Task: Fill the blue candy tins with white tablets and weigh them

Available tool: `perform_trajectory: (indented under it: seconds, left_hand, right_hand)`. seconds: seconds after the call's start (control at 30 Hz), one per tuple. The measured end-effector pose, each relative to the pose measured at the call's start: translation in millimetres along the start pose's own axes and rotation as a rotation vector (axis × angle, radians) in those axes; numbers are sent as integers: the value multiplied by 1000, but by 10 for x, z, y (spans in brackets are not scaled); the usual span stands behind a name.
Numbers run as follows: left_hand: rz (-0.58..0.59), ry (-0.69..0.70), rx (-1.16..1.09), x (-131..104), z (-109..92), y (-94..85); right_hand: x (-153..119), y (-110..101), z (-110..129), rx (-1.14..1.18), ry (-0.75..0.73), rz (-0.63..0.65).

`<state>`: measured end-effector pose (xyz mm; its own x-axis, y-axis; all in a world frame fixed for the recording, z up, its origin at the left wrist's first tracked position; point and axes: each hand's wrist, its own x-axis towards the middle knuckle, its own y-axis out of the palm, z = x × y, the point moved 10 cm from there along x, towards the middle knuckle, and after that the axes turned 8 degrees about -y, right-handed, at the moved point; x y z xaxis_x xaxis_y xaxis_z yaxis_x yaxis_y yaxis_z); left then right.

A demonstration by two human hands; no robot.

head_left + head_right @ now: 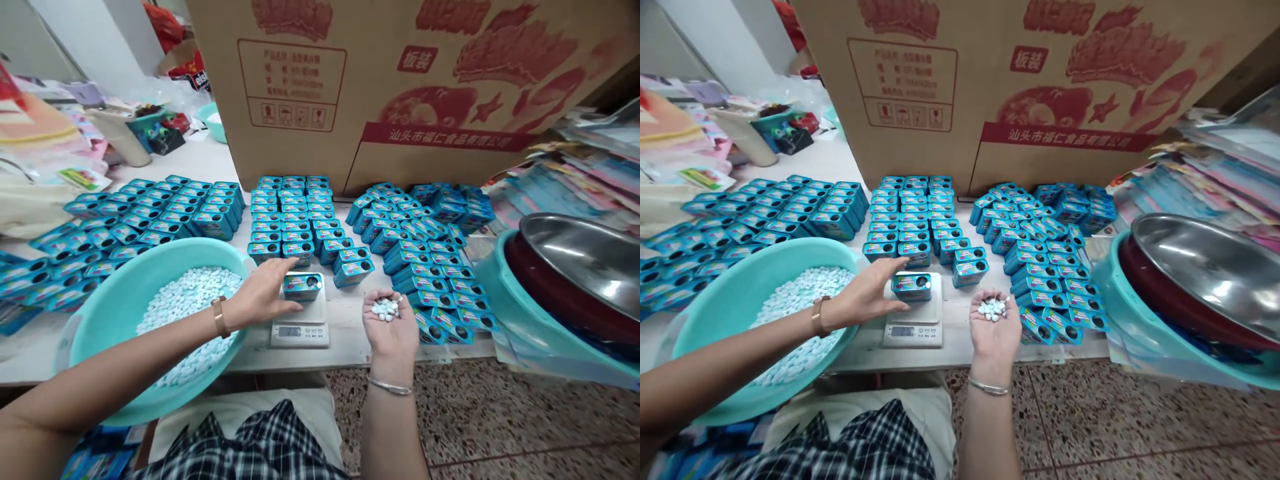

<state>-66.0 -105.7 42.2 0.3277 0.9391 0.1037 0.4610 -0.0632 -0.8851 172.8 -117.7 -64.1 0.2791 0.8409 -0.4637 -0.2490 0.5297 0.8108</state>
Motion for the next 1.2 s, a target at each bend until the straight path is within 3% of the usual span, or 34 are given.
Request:
perform_trajectory:
  seconds: [0.17,0.3,0.73,1.2]
  left_hand:
    - [-195,35,-36,-113,-54,-529]
    - [-254,42,39,-166,-91,-704]
    - [-137,140,127,-36,-324,-391]
    - [-29,188,176,166,-556,-81]
  right_hand:
    - [13,-39,238,4,-52,29]
    - [-5,34,164,94,52,83]
    - [5,142,28,129,107,222]
    - [-40,143,-71,259,158,88]
